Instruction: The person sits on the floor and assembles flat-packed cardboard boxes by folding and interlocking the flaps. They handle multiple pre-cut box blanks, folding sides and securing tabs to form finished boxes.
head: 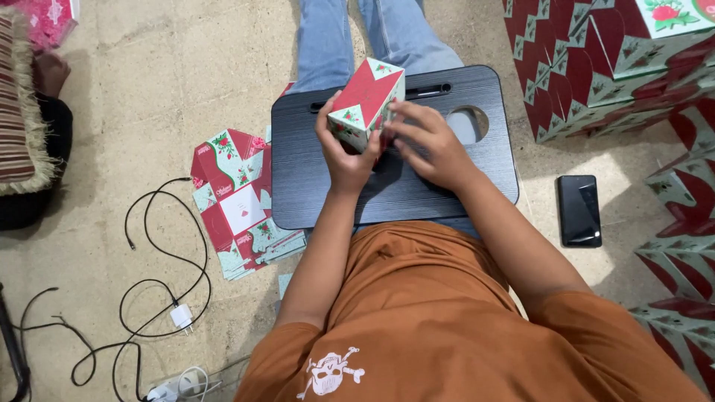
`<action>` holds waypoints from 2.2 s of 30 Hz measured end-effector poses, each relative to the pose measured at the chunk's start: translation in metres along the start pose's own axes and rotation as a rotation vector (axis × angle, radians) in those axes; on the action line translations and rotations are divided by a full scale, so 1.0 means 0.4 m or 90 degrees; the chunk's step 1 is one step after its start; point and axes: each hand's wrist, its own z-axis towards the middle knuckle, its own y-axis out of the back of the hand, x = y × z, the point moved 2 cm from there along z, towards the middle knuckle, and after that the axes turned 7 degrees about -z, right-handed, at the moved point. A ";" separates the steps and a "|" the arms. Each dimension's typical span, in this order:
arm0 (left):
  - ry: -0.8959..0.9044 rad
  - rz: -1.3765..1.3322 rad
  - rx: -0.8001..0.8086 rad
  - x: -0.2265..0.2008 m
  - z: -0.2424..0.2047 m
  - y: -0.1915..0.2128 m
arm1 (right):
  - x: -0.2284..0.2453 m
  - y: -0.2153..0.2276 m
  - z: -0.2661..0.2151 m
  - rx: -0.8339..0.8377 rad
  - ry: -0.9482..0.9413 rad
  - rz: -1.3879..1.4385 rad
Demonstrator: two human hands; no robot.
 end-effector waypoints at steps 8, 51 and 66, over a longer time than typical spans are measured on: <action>0.044 -0.096 -0.046 0.098 -0.051 0.022 | -0.022 0.020 -0.022 0.055 -0.201 0.036; 0.320 -0.088 0.070 0.043 -0.010 0.030 | 0.024 0.039 0.014 0.034 -0.198 0.118; 0.439 0.050 -0.259 0.142 -0.043 0.083 | 0.046 -0.017 0.014 0.127 -0.067 -0.185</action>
